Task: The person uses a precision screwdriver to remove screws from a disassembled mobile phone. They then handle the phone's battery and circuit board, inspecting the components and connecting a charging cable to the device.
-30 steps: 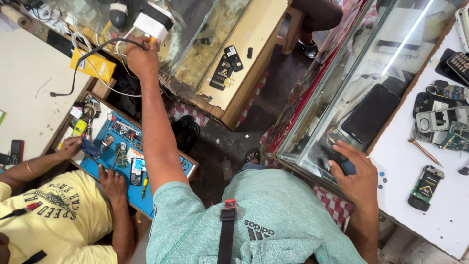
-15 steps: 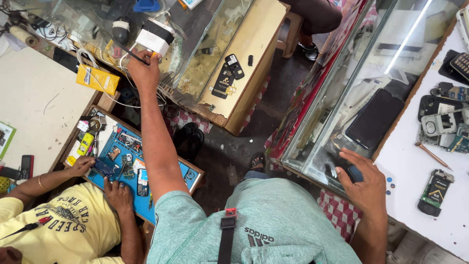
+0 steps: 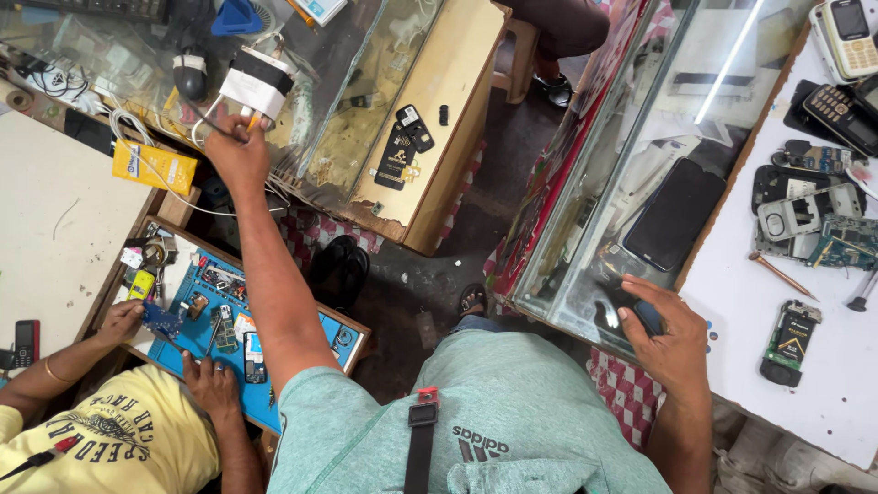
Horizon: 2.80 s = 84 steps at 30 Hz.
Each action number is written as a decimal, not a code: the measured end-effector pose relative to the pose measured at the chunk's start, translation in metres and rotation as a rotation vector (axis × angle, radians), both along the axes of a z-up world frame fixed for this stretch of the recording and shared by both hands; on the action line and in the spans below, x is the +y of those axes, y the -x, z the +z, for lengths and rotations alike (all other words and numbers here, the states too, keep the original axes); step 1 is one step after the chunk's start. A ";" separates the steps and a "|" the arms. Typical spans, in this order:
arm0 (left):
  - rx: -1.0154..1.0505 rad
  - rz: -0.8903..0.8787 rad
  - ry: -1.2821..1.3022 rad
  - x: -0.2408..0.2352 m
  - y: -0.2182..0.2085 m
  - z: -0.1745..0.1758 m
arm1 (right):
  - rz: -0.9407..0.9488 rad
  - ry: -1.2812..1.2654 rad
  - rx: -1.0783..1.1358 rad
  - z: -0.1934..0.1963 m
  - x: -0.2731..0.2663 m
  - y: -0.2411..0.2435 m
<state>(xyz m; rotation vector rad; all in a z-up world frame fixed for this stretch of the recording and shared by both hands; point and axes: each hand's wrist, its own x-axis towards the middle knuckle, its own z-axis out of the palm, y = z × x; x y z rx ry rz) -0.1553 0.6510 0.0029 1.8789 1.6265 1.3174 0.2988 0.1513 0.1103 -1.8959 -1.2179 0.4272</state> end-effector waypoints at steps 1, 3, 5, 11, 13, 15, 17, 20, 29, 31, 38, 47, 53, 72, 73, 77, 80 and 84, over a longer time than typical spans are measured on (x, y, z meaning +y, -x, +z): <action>-0.041 0.015 0.018 -0.003 0.006 -0.002 | 0.002 -0.001 -0.022 0.000 0.001 0.000; -0.086 0.013 -0.009 -0.015 0.024 -0.005 | 0.008 0.004 -0.061 0.000 0.002 -0.001; -0.082 -0.012 -0.036 -0.027 0.036 -0.004 | 0.011 0.025 -0.058 -0.002 0.002 -0.002; -0.259 -0.099 0.045 -0.082 0.000 0.026 | 0.051 0.012 -0.084 -0.001 0.004 0.002; -0.331 -0.165 0.095 -0.114 -0.021 0.048 | 0.043 -0.001 -0.068 0.000 0.003 0.005; -0.363 -0.241 0.127 -0.154 -0.045 0.070 | 0.021 -0.032 -0.041 0.000 0.004 0.007; -0.392 -0.344 0.165 -0.196 -0.069 0.093 | 0.080 -0.129 -0.040 0.001 0.004 0.012; -0.466 -0.558 0.237 -0.263 -0.108 0.119 | 0.230 -0.204 -0.048 0.010 0.002 0.019; -0.608 -0.838 0.583 -0.451 -0.212 0.102 | 0.585 -0.373 0.320 0.017 -0.041 0.039; -0.655 -0.838 0.690 -0.479 -0.223 0.086 | 0.599 -0.364 0.329 0.009 -0.060 0.036; -0.642 -0.753 0.831 -0.550 -0.227 0.064 | 0.708 -0.217 0.507 -0.011 -0.107 0.017; -0.288 -0.616 0.728 -0.579 -0.226 0.109 | 0.777 -0.070 0.841 -0.057 -0.133 0.006; 0.103 -0.952 0.564 -0.577 -0.203 0.161 | 0.631 0.275 1.583 -0.084 -0.094 0.027; 0.508 -0.569 0.996 -0.621 -0.089 0.008 | 1.439 0.413 1.004 0.024 -0.108 0.087; 0.519 -0.613 0.911 -0.621 -0.090 0.005 | 1.524 0.495 0.678 0.027 -0.106 0.085; 0.418 -0.603 0.832 -0.609 -0.088 0.010 | 1.484 0.431 0.509 0.036 -0.101 0.087; 0.355 -0.619 0.964 -0.596 -0.091 0.018 | 1.418 -0.027 0.581 0.034 -0.106 0.080; 0.172 -0.787 0.928 -0.576 -0.096 0.019 | 0.809 0.021 1.284 0.001 -0.088 0.078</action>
